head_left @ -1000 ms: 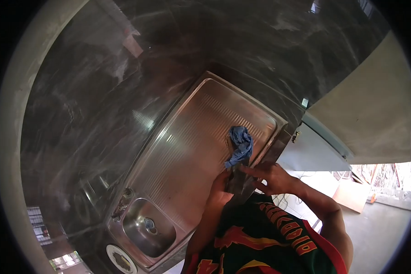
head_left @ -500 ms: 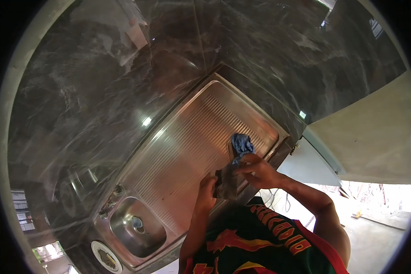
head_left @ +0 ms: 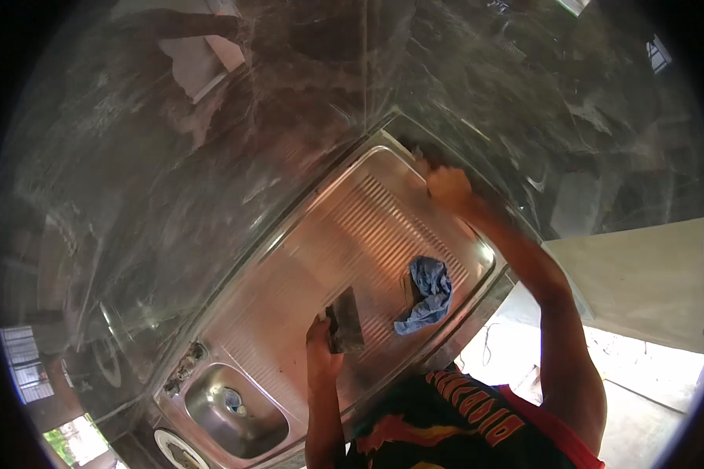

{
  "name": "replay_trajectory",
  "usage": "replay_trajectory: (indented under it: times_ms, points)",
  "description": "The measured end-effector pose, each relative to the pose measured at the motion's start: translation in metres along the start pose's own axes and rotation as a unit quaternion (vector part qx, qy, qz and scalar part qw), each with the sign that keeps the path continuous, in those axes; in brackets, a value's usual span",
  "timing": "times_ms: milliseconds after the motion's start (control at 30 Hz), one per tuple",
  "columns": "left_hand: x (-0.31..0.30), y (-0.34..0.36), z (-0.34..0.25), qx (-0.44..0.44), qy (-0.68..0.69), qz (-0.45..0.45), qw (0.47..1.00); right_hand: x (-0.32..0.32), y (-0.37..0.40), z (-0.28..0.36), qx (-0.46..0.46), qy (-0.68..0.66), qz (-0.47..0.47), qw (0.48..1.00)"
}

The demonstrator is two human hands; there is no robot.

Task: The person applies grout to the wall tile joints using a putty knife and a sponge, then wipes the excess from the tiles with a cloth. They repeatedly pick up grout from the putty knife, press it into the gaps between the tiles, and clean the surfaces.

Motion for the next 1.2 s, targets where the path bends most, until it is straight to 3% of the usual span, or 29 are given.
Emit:
replay_trajectory:
  times_ms: [33,67,100,167,200,233,267,533,600,700,733,800,867,900,967,1133,1200]
  points:
    - [-0.027,-0.003,-0.002,0.125,-0.304,0.085,0.941,-0.007,-0.025,-0.003,0.031,0.049,0.01,0.998]
    - [-0.038,-0.006,-0.002,0.236,-0.571,0.16,0.77,0.008,-0.054,-0.012,0.012,0.081,-0.047,0.996]
    - [-0.023,-0.004,-0.006,0.233,-0.57,0.16,0.771,0.025,-0.077,-0.02,-0.006,0.113,-0.102,0.988]
    - [0.015,0.004,-0.019,0.177,-0.386,0.032,0.905,0.03,-0.108,-0.017,-0.011,0.145,-0.084,0.986]
    - [0.013,0.0,-0.019,0.174,-0.386,0.032,0.905,0.032,-0.119,-0.014,-0.016,0.175,-0.067,0.982]
    - [0.005,-0.004,-0.015,0.098,-0.221,-0.037,0.97,0.039,-0.131,-0.014,-0.016,0.176,-0.065,0.982]
    - [0.002,-0.007,-0.011,0.018,-0.046,-0.105,0.993,0.047,-0.142,-0.013,-0.018,0.216,-0.072,0.973]
    - [0.011,-0.009,-0.009,-0.003,-0.026,-0.069,0.997,0.061,-0.165,-0.005,0.015,0.226,-0.021,0.974]
    - [0.01,-0.008,-0.011,0.002,-0.029,-0.073,0.997,0.039,-0.147,0.002,0.1,0.245,0.095,0.96]
    - [0.002,-0.003,-0.011,0.016,-0.02,-0.08,0.996,0.078,-0.162,-0.008,0.136,0.284,0.124,0.941]
    - [0.002,-0.003,-0.01,0.015,-0.023,-0.074,0.997,0.071,-0.16,-0.008,0.137,0.284,0.122,0.941]
    - [0.001,-0.001,-0.009,0.009,-0.031,-0.064,0.997,0.05,-0.152,-0.001,0.057,0.273,0.029,0.96]
    - [0.006,-0.002,-0.009,0.124,-0.307,0.034,0.943,0.06,-0.173,-0.001,0.077,0.27,0.057,0.958]
    - [0.009,-0.003,-0.012,0.126,-0.31,0.037,0.942,0.067,-0.183,-0.002,0.092,0.268,0.084,0.955]
    - [0.018,-0.003,-0.015,0.018,-0.032,-0.06,0.998,0.055,-0.179,0.003,0.099,0.256,0.079,0.958]
    - [0.01,0.0,-0.021,0.027,-0.027,-0.028,0.999,0.06,-0.155,-0.009,0.136,0.195,0.025,0.971]
    - [0.005,0.008,-0.025,0.034,-0.013,-0.017,0.999,0.058,-0.131,-0.027,0.07,0.252,0.07,0.963]
Point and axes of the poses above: each hand's wrist, its own y-axis away from the middle knuckle, its own x-axis out of the palm, z = x × y, the point moved 2 cm from there along -y, towards the middle knuckle, and after that the axes turned 14 degrees about x, right-handed, at the moved point
